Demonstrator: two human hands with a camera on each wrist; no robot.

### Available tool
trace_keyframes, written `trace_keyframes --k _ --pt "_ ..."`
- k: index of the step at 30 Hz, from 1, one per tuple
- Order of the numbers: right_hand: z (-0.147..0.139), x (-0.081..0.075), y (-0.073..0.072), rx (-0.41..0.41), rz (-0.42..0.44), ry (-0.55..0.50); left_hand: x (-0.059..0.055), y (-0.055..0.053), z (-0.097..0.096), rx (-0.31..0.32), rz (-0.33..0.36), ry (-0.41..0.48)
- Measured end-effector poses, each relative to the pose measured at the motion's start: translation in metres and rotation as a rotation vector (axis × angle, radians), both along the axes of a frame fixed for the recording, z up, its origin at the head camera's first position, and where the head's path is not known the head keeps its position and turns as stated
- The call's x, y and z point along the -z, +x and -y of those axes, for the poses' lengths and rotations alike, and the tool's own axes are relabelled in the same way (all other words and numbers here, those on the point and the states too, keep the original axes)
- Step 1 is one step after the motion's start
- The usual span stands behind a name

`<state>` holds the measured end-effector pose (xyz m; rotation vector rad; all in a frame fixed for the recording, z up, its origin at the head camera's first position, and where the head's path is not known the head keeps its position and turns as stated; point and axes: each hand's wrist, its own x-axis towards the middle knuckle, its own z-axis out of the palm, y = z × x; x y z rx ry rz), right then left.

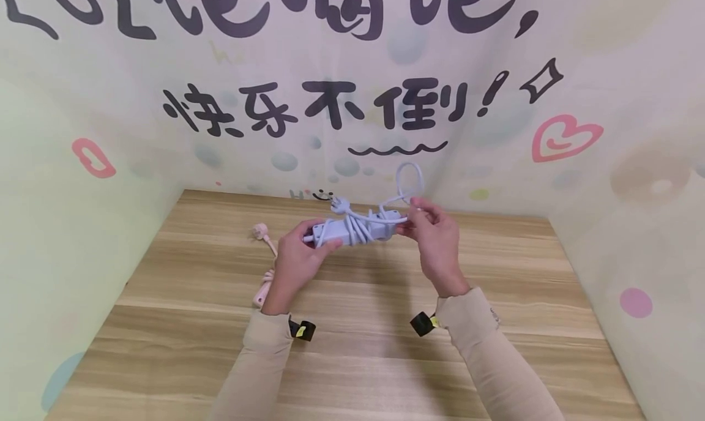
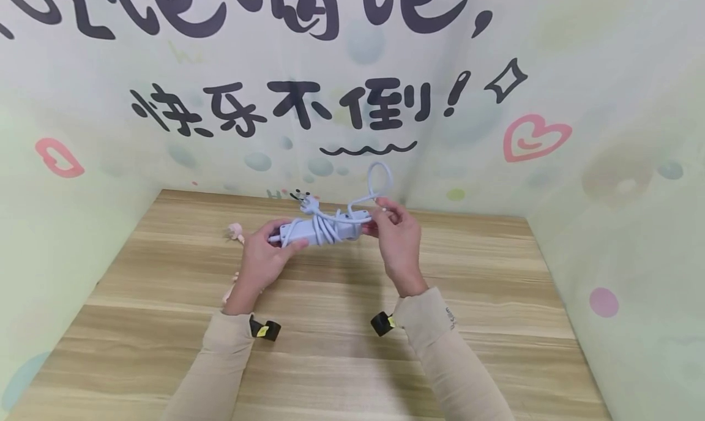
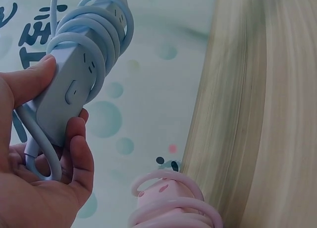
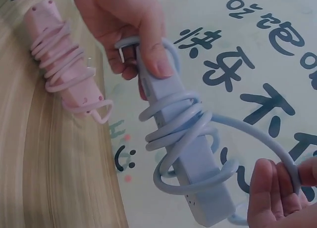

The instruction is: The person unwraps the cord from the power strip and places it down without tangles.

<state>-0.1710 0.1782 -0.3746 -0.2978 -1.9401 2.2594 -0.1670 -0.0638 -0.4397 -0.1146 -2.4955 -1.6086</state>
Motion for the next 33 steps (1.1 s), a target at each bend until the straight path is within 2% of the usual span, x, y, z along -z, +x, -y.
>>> trace_keyframes --k 5,13,20,25,33 --pt "-0.006 -0.007 -0.002 -0.032 -0.030 -0.134 0.001 -0.001 0.000 -0.011 0.003 -0.004" --pt "-0.018 -0.019 -0.003 -0.170 0.008 -0.338 0.000 0.000 0.002 -0.009 0.008 -0.002" --pt "-0.030 -0.035 -0.002 -0.170 -0.030 -0.412 0.001 -0.001 0.005 -0.034 0.004 0.009" --pt "-0.032 -0.045 0.001 -0.183 -0.088 -0.368 0.000 -0.002 0.006 -0.036 -0.009 0.015" --pt "-0.040 -0.064 0.006 -0.250 -0.239 -0.142 -0.001 -0.001 0.008 -0.050 0.000 0.027"
